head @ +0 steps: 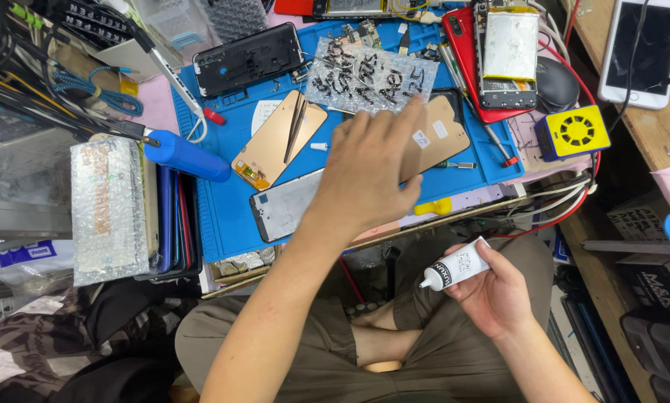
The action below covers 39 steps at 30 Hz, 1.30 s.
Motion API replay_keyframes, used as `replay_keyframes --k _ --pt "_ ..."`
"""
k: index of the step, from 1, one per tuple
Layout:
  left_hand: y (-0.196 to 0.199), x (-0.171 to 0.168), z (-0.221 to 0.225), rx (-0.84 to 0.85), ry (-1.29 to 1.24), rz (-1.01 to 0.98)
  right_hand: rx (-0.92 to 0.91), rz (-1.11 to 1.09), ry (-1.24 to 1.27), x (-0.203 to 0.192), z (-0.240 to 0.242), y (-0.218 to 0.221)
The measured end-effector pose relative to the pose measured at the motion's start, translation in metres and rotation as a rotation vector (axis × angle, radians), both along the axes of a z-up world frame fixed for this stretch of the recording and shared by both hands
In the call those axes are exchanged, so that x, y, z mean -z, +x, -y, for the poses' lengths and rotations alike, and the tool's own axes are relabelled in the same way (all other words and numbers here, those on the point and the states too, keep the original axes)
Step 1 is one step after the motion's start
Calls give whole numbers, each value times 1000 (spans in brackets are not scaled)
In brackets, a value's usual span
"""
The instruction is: The person applies adhesive from a tube to the internal frame of a mobile phone and then positions a replacement screen panel onto the frame.
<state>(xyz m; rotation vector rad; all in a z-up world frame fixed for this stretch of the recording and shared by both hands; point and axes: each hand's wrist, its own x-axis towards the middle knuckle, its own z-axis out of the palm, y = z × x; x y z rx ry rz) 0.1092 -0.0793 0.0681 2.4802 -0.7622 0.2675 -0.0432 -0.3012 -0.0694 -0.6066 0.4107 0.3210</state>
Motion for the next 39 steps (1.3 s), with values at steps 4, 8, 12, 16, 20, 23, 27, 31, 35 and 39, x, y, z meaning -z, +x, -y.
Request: replay_keyframes --k 4,8,12,16,20,23,27,31,35,39 --pt "-15 -14 -38 46 -186 -65 8 76 -63 -12 -3 8" --pt "-29 -16 -71 19 -405 -183 63 234 -138 -29 -3 22" --pt "-39 -1 -95 21 -677 -320 62 430 -179 -42 -7 40" --pt "-46 21 -109 91 -955 -406 83 481 -239 -56 -18 61" --pt "-53 33 -121 66 -1004 -396 116 500 -391 -68 -32 84" --pt "-55 38 -127 83 -1091 -446 111 528 -558 -74 -43 103" --pt "-55 41 -137 108 -1067 -435 97 475 -705 -77 -59 121" --pt "-54 43 -145 161 -1022 -436 70 502 -803 -76 -72 129" --pt "-56 43 -148 176 -1264 -671 34 559 -956 -76 -81 132" --pt "-55 44 -150 214 -1228 -644 4 589 -1044 -77 -88 134"
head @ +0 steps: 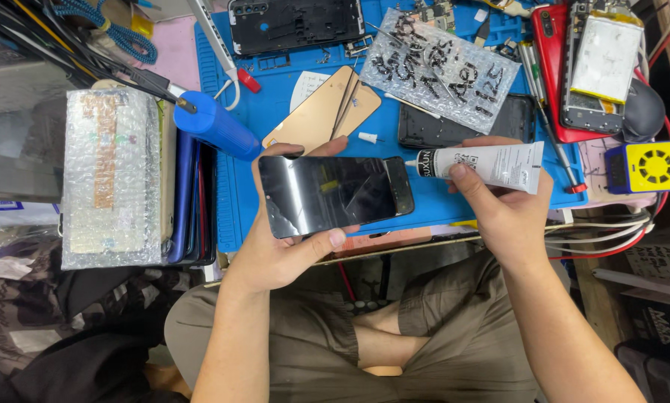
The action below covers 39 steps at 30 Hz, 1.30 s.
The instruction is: The person applies adhesive from a tube to the internal frame of a mobile phone and then positions a replacement screen panel onto the frame.
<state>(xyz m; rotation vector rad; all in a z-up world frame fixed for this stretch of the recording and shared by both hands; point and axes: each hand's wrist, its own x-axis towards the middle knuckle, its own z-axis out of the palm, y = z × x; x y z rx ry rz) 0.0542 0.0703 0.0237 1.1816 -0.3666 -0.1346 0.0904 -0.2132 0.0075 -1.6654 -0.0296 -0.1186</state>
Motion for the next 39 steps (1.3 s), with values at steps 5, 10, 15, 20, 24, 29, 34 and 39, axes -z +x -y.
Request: replay_keyframes --k 5,10,15,20,24,29,34,39 --pt "0 1 -2 -2 50 28 2 45 -79 -3 -8 1" --pt "0 4 -2 -11 54 68 8 78 -146 -3 -9 1" --pt "0 4 -3 -8 82 72 -9 102 -208 -4 -10 2" --pt "0 4 -3 -19 101 102 -13 122 -261 -5 -12 3" --pt "0 5 -4 -27 112 119 -11 127 -268 -7 -13 4" --pt "0 5 -5 -58 180 165 -12 143 -349 -12 -16 4" --pt "0 4 -5 -87 232 209 -20 187 -399 -16 -17 5" --pt "1 4 -7 -80 231 199 -8 135 -253 -21 -14 2"
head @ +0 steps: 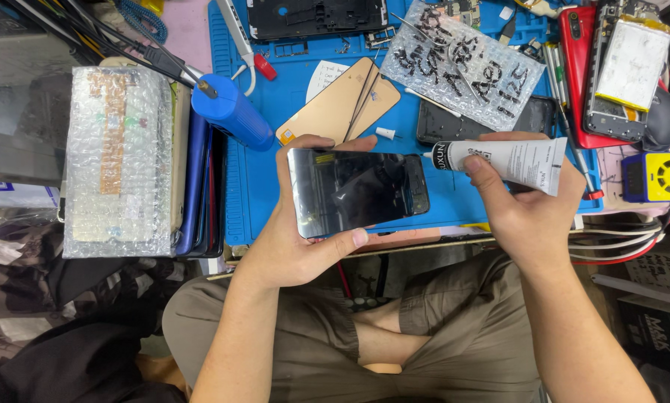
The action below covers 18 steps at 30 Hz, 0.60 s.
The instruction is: The person applies adhesive from a tube to the internal frame of a mobile phone and then positions a replacement screen panel onto the frame.
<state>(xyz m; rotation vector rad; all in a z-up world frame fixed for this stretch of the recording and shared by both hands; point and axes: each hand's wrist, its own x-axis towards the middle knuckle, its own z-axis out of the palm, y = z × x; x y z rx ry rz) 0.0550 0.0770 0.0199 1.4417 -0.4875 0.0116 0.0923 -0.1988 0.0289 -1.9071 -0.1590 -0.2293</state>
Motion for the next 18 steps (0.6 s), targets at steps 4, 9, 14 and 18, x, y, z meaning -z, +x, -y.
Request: replay_keyframes --k 4,9,14,18 --pt "1 0 1 2 4 6 -18 46 -113 -1 1 0" --pt "0 1 1 1 -3 7 -42 66 -105 -1 -3 1" --pt "1 1 0 5 -7 -5 -16 17 -84 1 -1 1" --pt "1 3 0 8 -30 -27 27 -130 14 -3 20 3"
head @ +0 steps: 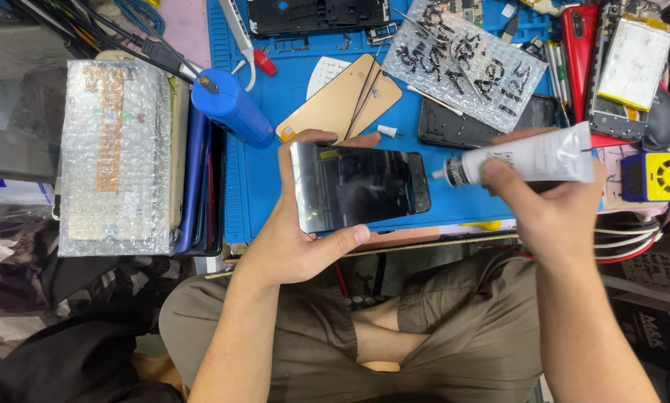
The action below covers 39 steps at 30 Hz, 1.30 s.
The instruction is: The person applies adhesive from a tube to the internal frame of a mobile phone and then positions a replacement screen panel onto the frame.
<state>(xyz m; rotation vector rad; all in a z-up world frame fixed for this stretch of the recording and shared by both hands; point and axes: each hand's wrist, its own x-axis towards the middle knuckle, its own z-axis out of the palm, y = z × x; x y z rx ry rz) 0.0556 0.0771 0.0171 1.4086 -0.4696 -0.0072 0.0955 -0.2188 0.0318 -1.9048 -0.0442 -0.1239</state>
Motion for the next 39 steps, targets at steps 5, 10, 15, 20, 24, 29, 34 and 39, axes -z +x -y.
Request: replay_keyframes --k 5,10,15,20,24,29,34,39 --pt "1 2 -1 18 -32 -23 -90 -44 24 1 13 1" --pt "1 2 -1 8 -12 -13 -122 -63 -36 -2 8 -1" --pt "0 4 -2 9 -24 -11 -171 -49 -60 -3 3 0" --pt "0 4 -2 -2 -7 -7 -180 -47 -104 -3 2 1" --pt "1 5 -2 -2 -7 0 -193 -49 -122 -5 0 1" --pt "2 6 -2 -2 -13 -3 -195 -55 -125 -6 -3 1" --pt "2 7 -1 2 -34 -4 -208 -55 -102 -7 -2 2" --pt "2 7 -2 -25 12 -30 -211 1 -46 -3 4 -1"
